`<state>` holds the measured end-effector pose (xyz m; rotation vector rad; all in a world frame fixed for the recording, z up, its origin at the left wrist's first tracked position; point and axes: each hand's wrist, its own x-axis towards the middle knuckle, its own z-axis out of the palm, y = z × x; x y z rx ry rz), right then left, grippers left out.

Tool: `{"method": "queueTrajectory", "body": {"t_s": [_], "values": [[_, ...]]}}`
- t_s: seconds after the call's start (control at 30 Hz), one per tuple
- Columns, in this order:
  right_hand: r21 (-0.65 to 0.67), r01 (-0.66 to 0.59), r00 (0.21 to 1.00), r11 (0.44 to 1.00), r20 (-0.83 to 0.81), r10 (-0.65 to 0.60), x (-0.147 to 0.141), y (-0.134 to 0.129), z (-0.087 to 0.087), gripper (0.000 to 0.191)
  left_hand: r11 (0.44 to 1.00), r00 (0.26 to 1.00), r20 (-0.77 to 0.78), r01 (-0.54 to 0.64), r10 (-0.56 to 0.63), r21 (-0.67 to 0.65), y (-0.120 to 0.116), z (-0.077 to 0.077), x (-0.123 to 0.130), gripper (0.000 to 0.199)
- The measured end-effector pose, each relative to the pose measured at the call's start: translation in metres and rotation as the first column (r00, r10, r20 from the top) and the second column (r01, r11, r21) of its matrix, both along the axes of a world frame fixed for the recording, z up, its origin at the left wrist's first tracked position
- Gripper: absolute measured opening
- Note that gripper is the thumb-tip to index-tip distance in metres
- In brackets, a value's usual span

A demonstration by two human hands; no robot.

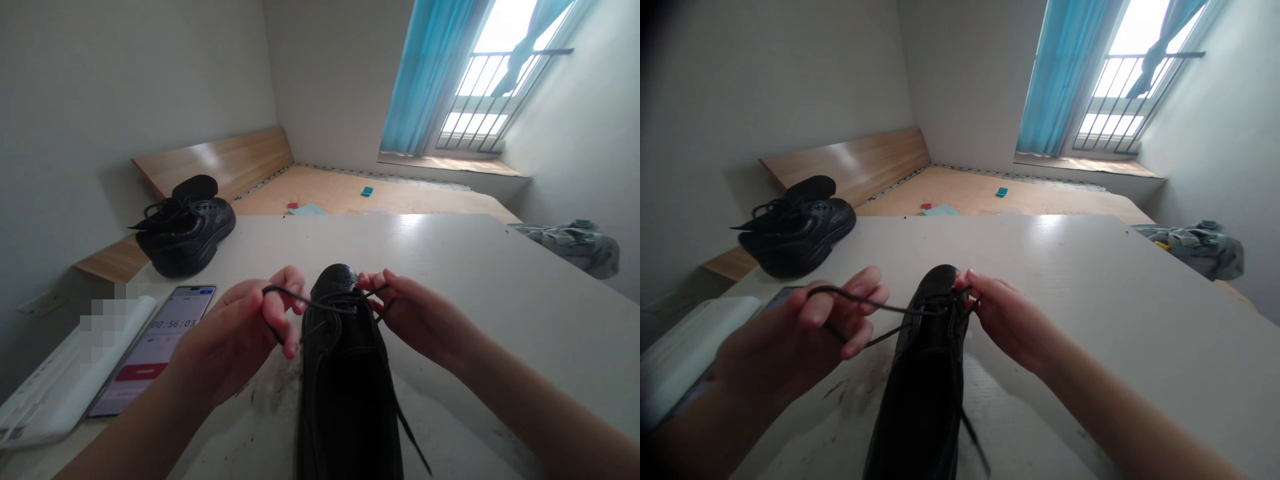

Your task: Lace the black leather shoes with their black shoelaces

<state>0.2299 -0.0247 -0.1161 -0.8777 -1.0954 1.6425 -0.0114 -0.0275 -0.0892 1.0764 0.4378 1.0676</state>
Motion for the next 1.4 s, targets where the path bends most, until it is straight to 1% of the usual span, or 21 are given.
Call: {"method": "queueTrajectory", "body": {"t_s": [0.07,0.17,0.23,0.3,0.37,0.43,0.47,0.53,0.6,0.67,0.73,0.77,0.83,0.9,0.97,1.07,1.13,1.23,1.3,1.33,1.4], "values": [[-0.033,0.024,0.998,0.999,-0.059,-0.026,0.002,0.002,0.003,0.03,0.986,0.985,-0.031,-0.168,0.167,-0.022,0.002,-0.001,0.004,0.025],[-0.049,0.041,0.991,0.998,-0.129,-0.047,0.007,0.003,0.014,0.031,0.908,0.902,-0.111,-0.414,0.418,0.059,0.004,-0.004,0.007,0.022],[-0.057,0.059,0.977,0.997,-0.199,-0.069,0.013,0.003,0.023,0.032,0.882,0.874,-0.134,-0.448,0.466,0.147,0.003,-0.003,0.005,0.027],[-0.037,0.076,0.966,0.996,-0.243,-0.083,0.018,0.003,0.031,0.03,0.926,0.924,-0.169,-0.303,0.344,0.227,0.001,0.001,0.001,0.039],[0.025,0.088,0.97,0.996,-0.23,-0.08,0.021,0.002,0.037,0.027,0.958,0.955,-0.276,-0.026,0.109,0.287,-0.001,0.006,-0.003,0.047],[0.098,0.083,0.983,0.992,-0.172,-0.065,0.023,0.0,0.039,0.024,0.924,0.91,-0.407,0.218,-0.076,0.313,-0.003,0.011,-0.005,0.046],[0.134,0.084,0.989,0.987,-0.131,-0.067,0.024,0.0,0.039,0.023,0.899,0.876,-0.47,0.292,-0.113,0.327,-0.004,0.013,-0.005,0.042],[0.219,0.118,0.993,0.968,-0.032,-0.114,0.025,-0.001,0.038,0.022,0.863,0.826,-0.557,0.339,-0.083,0.374,-0.004,0.013,-0.003,0.037],[0.324,0.152,0.983,0.934,0.052,-0.179,0.026,-0.004,0.037,0.022,0.856,0.793,-0.608,0.294,0.03,0.426,-0.004,0.01,0.001,0.034],[0.419,0.122,0.978,0.9,0.103,-0.181,0.025,-0.01,0.038,0.02,0.852,0.738,-0.641,0.18,0.213,0.491,-0.004,0.003,0.006,0.026],[0.501,-0.003,0.97,0.866,0.211,-0.118,0.022,-0.019,0.04,0.013,0.82,0.624,-0.67,0.079,0.402,0.566,-0.002,-0.005,0.011,0.015],[0.545,-0.098,0.948,0.833,0.305,-0.088,0.019,-0.025,0.042,0.01,0.806,0.567,-0.689,0.071,0.452,0.587,-0.001,-0.01,0.013,0.02],[0.645,-0.297,0.878,0.704,0.475,-0.065,0.011,-0.033,0.046,0.015,0.796,0.51,-0.72,0.106,0.471,0.596,0.002,-0.018,0.015,0.032],[0.703,-0.42,0.833,0.574,0.55,-0.065,0.004,-0.039,0.05,0.021,0.799,0.507,-0.738,0.145,0.447,0.583,0.002,-0.024,0.016,0.034],[0.725,-0.438,0.837,0.531,0.544,-0.052,0.001,-0.039,0.05,0.04,0.799,0.522,-0.732,0.147,0.438,0.583,0.001,-0.025,0.016,0.033],[0.741,-0.375,0.855,0.557,0.509,-0.101,0.003,-0.035,0.045,0.049,0.787,0.534,-0.709,0.124,0.46,0.604,-0.002,-0.023,0.016,0.03],[0.782,-0.271,0.838,0.561,0.478,-0.262,0.005,-0.031,0.038,0.037,0.775,0.517,-0.708,0.125,0.482,0.619,-0.003,-0.021,0.016,0.026],[0.79,-0.177,0.669,0.587,0.534,-0.517,0.006,-0.024,0.026,0.016,0.777,0.494,-0.726,0.147,0.479,0.612,-0.003,-0.02,0.016,0.024],[0.713,-0.198,0.562,0.673,0.645,-0.518,0.006,-0.019,0.02,0.013,0.792,0.498,-0.738,0.153,0.454,0.591,-0.002,-0.021,0.016,0.026],[0.655,-0.207,0.542,0.727,0.695,-0.473,0.006,-0.016,0.017,0.014,0.803,0.504,-0.743,0.149,0.44,0.577,-0.001,-0.022,0.016,0.026],[0.562,-0.21,0.57,0.8,0.735,-0.367,0.006,-0.013,0.014,0.016,0.837,0.539,-0.749,0.138,0.386,0.53,0.001,-0.024,0.017,0.024]]}}
